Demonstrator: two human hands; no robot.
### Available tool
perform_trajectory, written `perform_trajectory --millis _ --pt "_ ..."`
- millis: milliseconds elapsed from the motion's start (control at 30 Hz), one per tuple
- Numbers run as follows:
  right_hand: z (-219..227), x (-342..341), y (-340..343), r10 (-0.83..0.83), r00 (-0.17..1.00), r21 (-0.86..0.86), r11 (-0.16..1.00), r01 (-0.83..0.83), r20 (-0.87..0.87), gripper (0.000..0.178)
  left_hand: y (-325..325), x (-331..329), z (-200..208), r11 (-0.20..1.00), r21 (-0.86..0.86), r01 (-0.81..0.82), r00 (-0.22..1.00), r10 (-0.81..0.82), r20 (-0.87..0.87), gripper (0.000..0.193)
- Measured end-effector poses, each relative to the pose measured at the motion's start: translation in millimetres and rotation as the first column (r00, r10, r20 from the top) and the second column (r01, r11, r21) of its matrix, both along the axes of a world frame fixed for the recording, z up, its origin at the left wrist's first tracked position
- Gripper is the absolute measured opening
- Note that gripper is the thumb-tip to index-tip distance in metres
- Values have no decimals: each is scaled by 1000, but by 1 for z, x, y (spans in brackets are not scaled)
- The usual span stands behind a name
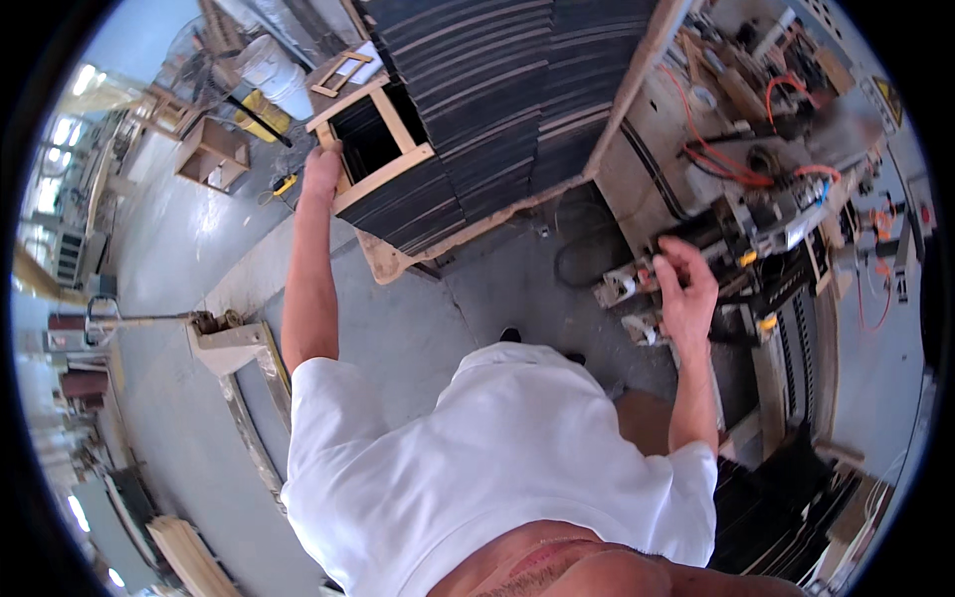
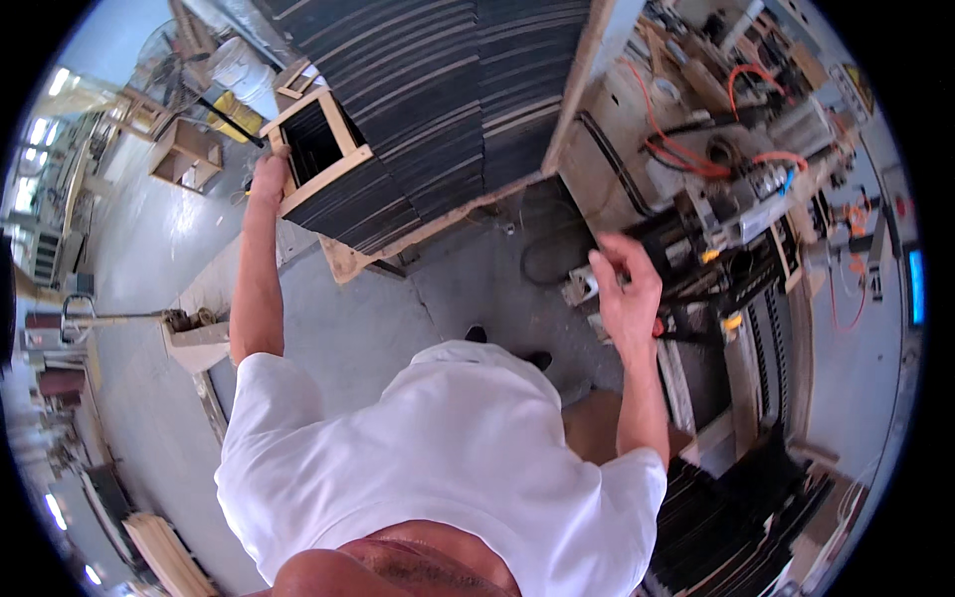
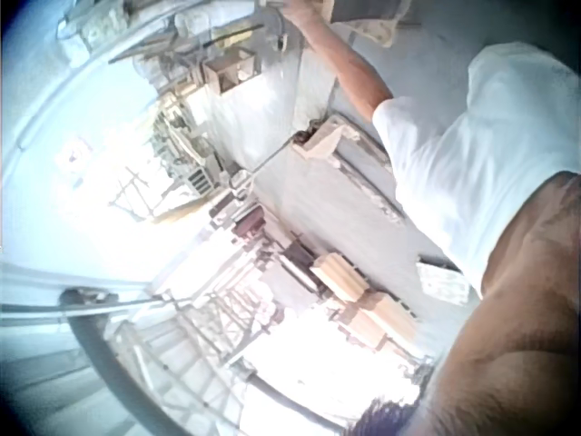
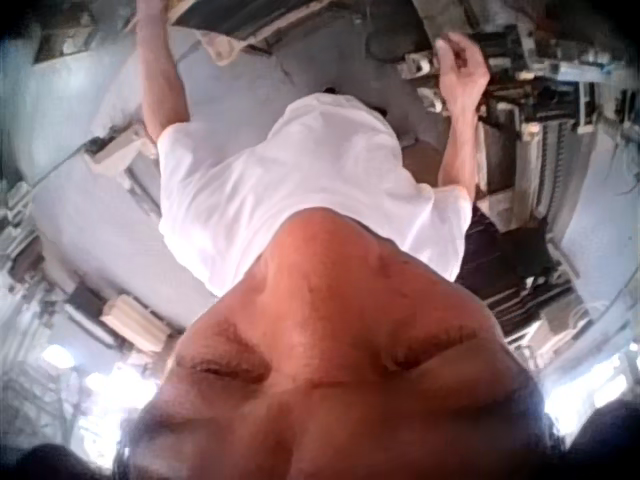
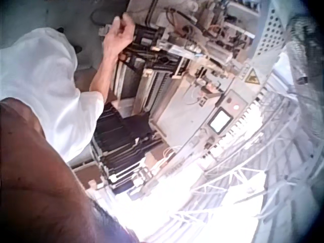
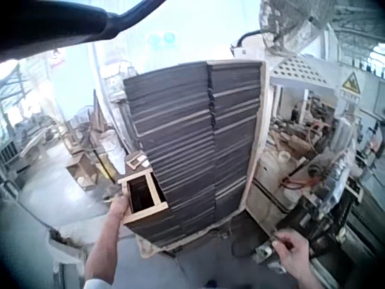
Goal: The person repeatedly picks up small wooden frames from a stack, places them into a machine, and then removes them to place them on a different stack. The person handles the frames one at a time in a repetitive cycle.
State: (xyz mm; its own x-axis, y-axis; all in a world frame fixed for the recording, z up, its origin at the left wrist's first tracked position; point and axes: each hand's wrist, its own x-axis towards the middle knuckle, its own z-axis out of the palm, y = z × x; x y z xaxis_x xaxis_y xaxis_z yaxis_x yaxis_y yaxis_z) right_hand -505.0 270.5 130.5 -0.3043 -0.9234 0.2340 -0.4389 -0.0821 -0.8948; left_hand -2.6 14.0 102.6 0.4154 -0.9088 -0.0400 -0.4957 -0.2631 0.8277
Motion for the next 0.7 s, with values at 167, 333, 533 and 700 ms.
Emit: perform_trajectory --millis 167,333,533,700 --pt "91 40 9 172 953 -349 902 -254 -250 29 26 -20 5 862 -490 130 925 72 372 52" --pt "167 43 42 123 757 -549 615 -565 -642 22 118 -128 32 618 -697 363 928 -308 210 24" --pt "191 17 120 210 607 -313 704 -638 -766 28 206 -288 -9 592 -389 706 552 -804 -222 20" --pt "205 -23 218 286 639 -33 898 -438 -714 32 240 -373 -22 356 -326 876 243 -909 -338 23"
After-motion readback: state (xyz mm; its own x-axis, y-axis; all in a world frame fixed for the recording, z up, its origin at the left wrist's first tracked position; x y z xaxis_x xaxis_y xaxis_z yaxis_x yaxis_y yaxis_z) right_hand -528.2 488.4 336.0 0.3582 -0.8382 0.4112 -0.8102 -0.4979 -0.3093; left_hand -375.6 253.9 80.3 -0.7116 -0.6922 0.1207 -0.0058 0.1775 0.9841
